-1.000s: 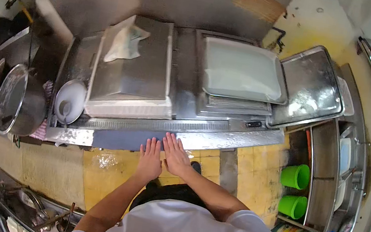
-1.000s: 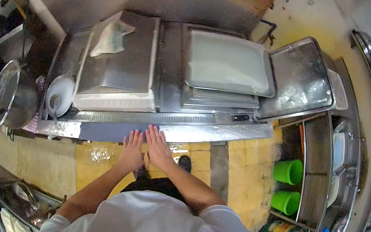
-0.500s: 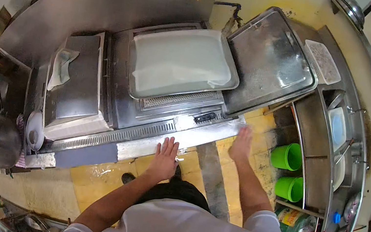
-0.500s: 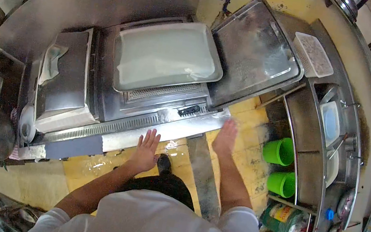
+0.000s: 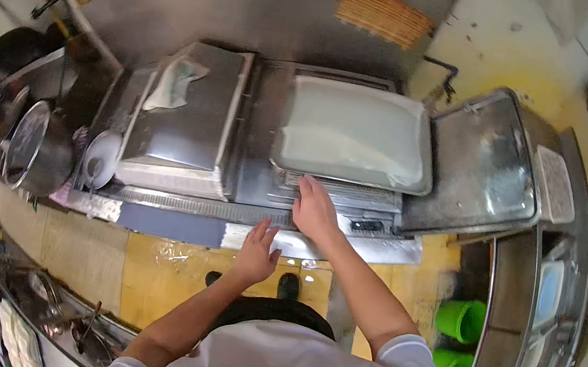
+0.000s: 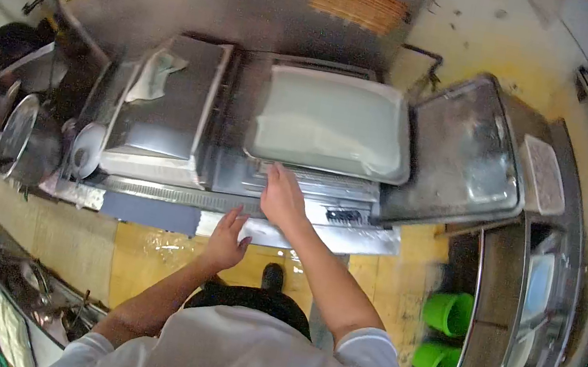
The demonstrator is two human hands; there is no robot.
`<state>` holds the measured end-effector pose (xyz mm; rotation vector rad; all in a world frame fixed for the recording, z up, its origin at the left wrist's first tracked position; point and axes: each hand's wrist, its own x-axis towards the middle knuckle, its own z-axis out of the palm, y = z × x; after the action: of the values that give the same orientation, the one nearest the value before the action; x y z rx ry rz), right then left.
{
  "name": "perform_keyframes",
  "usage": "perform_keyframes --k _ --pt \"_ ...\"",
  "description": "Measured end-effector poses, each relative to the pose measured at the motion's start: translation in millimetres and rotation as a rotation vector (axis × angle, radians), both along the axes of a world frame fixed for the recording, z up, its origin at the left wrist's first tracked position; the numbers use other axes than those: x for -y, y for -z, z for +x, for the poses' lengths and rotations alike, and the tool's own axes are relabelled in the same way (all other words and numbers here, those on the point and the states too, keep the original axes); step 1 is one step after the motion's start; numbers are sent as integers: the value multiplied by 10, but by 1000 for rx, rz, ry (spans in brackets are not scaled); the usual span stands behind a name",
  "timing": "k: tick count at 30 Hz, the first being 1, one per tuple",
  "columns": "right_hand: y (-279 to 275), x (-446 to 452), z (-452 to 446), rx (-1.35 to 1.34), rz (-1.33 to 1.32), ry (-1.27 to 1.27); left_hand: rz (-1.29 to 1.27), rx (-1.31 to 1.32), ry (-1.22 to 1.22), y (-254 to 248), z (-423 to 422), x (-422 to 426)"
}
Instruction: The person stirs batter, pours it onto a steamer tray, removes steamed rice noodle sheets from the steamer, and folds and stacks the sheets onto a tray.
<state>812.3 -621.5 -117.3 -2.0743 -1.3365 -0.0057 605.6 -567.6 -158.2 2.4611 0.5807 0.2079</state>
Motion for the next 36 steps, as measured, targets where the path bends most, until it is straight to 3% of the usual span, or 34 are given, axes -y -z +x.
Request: perform_keyframes --k 3,9,12,13,14,16,18,19,21,25,27,28,31,34,36 --pt "51 -557 19 54 -114 -31 -25 50 -178 -128 -357 -246" --pt "56 -1116 24 -3 -647 27 -63 121 -411 -92 -1237 -690" --pt "130 -1182 -456 249 -363 78 -126 180 -473 49 -1661 -921" --pt "-61 -1249 -722 64 -476 41 -150 203 -486 109 -1778 -1014" --pt "-263 -1350 -1068 -122 -585 6 -354 238 -572 218 -1869 -1109" --pt "-311 -1369 -1858 -372 -392 -138 -771 298 -724 419 -2040 -1292" --pt "-168 -1429 -2490 -334 -200 -475 -1025 393 -772 297 -2220 -1498" --pt "-132 -1465 -2722 -348 -213 -510 -1153 440 -790 248 -2302 -1600" --pt "-154 -1524 -3061 -381 -245 -579 -1117 482 -720 305 -2465 -1784" --pt "-367 -1709 -3117 -349 -460 -447 -887 398 -642 278 -2715 -2010" --pt "-372 -1847 -3031 -370 -625 -390 -866 63 -652 14 -2761 -2115" --pt "-335 -1867 -3021 -342 -540 -379 -851 -105 -653 -106 -2776 -2161" --pt "-271 -1895 -3099 -277 -193 -390 -740 192 -507 127 -2827 -2201" --pt "-192 -2031 -3093 -250 -215 -347 -415 295 -568 142 -2822 -2127" --pt "-206 -2158 -3010 -272 -278 -331 -507 270 -571 130 -2893 -2162"
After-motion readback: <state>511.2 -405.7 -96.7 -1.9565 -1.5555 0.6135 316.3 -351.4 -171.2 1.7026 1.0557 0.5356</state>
